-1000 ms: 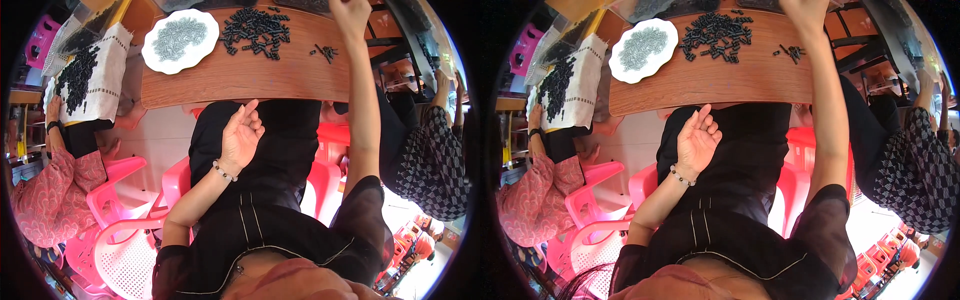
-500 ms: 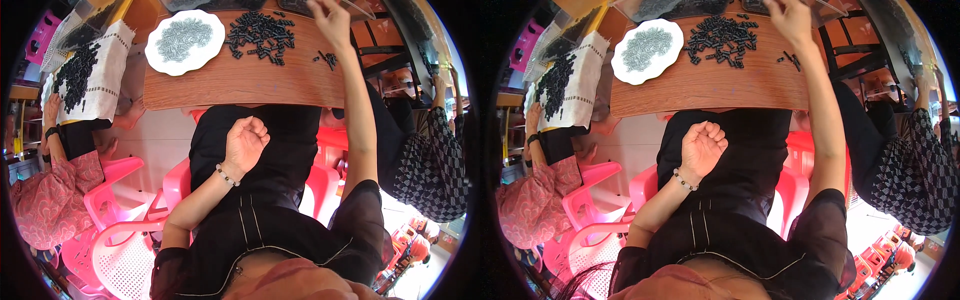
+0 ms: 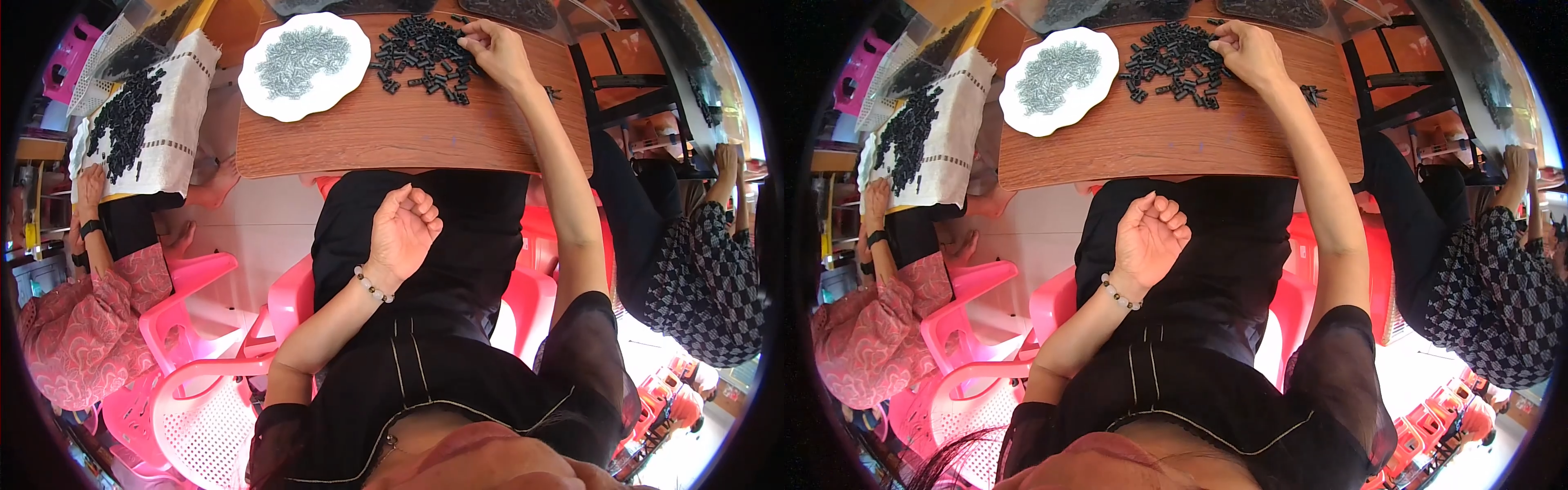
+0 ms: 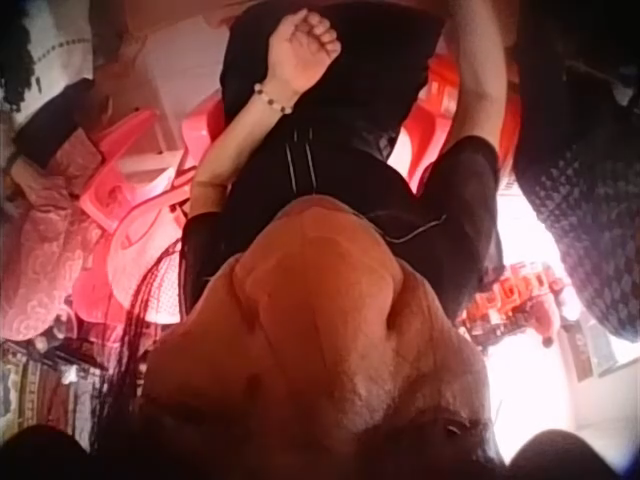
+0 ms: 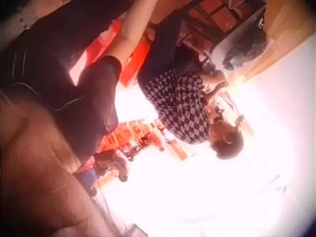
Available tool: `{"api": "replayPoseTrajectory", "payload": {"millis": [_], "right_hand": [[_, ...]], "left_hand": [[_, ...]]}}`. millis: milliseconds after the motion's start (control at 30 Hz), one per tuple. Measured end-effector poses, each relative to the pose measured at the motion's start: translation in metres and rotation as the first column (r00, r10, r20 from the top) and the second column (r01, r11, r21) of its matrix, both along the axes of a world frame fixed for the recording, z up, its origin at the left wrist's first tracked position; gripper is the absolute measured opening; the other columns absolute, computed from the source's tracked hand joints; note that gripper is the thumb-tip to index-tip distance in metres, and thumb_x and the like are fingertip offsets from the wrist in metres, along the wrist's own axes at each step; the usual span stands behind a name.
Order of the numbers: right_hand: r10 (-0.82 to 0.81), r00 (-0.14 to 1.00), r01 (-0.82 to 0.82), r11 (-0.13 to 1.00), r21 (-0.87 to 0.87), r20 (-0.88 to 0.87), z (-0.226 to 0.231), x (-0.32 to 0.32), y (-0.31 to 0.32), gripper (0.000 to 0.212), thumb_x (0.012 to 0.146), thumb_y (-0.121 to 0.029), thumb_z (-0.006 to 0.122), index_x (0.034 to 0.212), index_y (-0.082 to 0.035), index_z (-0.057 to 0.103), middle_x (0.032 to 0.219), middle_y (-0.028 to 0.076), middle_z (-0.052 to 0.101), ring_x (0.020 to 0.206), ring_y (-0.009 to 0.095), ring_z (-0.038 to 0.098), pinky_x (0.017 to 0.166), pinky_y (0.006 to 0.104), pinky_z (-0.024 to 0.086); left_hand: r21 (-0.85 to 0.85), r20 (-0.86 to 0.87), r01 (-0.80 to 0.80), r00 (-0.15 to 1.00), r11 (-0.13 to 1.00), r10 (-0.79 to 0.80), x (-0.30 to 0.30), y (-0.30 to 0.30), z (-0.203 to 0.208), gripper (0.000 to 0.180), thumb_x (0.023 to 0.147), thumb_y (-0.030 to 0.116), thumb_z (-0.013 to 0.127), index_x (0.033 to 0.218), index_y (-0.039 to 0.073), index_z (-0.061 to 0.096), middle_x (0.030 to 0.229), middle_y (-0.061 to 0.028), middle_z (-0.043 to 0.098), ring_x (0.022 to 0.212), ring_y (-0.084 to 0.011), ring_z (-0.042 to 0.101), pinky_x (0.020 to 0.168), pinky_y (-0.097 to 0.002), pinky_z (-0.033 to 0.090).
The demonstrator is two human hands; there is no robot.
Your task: The person picks up small black cylindrical parts by hand from a plastic container on a table, then sorts them.
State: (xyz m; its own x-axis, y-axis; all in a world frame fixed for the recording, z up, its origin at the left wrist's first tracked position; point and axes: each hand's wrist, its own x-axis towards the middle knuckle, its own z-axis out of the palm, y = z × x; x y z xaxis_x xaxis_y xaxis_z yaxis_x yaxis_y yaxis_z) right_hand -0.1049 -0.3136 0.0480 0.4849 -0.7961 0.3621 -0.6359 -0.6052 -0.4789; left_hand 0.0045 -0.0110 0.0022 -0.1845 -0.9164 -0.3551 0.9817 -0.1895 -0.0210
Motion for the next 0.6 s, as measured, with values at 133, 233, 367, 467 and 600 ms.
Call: {"api": "replayPoseTrajectory", "payload": {"millis": [133,233,367,467,600], "right_hand": [[0.021,1.000,-0.022,1.000,0.010,0.014,-0.005,0.001,-0.001,0.025,0.085,-0.020,0.070,0.105,-0.005,0.069,0.084,0.007,0.070,0.073,0.015,0.063,0.070,0.0300,0.051],[0.045,0.999,-0.045,0.999,0.019,0.023,-0.002,0.002,0.003,0.022,0.085,-0.017,0.069,0.103,-0.005,0.069,0.080,0.006,0.069,0.068,0.012,0.059,0.067,0.0284,0.049],[0.038,0.999,-0.038,0.999,0.017,0.002,-0.004,0.000,0.003,0.018,0.086,-0.019,0.068,0.099,-0.007,0.071,0.076,0.005,0.068,0.066,0.011,0.057,0.064,0.0278,0.048],[0.041,0.999,-0.041,0.999,0.023,-0.009,-0.003,-0.002,0.006,0.019,0.087,-0.021,0.068,0.098,-0.006,0.071,0.076,0.005,0.068,0.065,0.011,0.057,0.063,0.0274,0.047],[0.087,0.994,-0.087,0.996,-0.001,0.063,0.004,-0.003,0.015,0.018,0.086,-0.022,0.069,0.094,-0.007,0.072,0.072,0.009,0.067,0.065,0.016,0.060,0.064,0.0313,0.049]], "left_hand": [[0.028,0.017,-0.001,1.000,1.000,0.000,0.003,-0.001,0.001,0.025,0.096,0.025,0.050,0.076,0.010,0.053,0.073,-0.0001,0.044,0.071,-0.0150,0.042,0.068,-0.0289,0.039],[0.037,0.041,-0.016,0.999,0.999,0.014,0.005,-0.002,0.003,0.025,0.096,0.025,0.050,0.077,0.010,0.052,0.073,-0.0001,0.043,0.071,-0.0150,0.042,0.067,-0.0288,0.039],[0.047,0.076,-0.022,0.997,0.999,0.019,0.006,-0.004,0.002,0.027,0.095,0.028,0.053,0.075,0.009,0.053,0.072,0.0003,0.046,0.068,-0.0138,0.043,0.067,-0.0280,0.039],[0.041,0.061,-0.015,0.998,0.999,0.012,0.007,-0.004,-0.001,0.025,0.096,0.026,0.052,0.077,0.010,0.053,0.073,0.0001,0.046,0.070,-0.0143,0.043,0.067,-0.0284,0.040],[0.052,0.041,-0.003,0.999,0.999,0.001,0.007,-0.003,-0.002,0.024,0.097,0.025,0.050,0.079,0.010,0.053,0.074,-0.0001,0.045,0.071,-0.0148,0.043,0.068,-0.0289,0.040]]}}
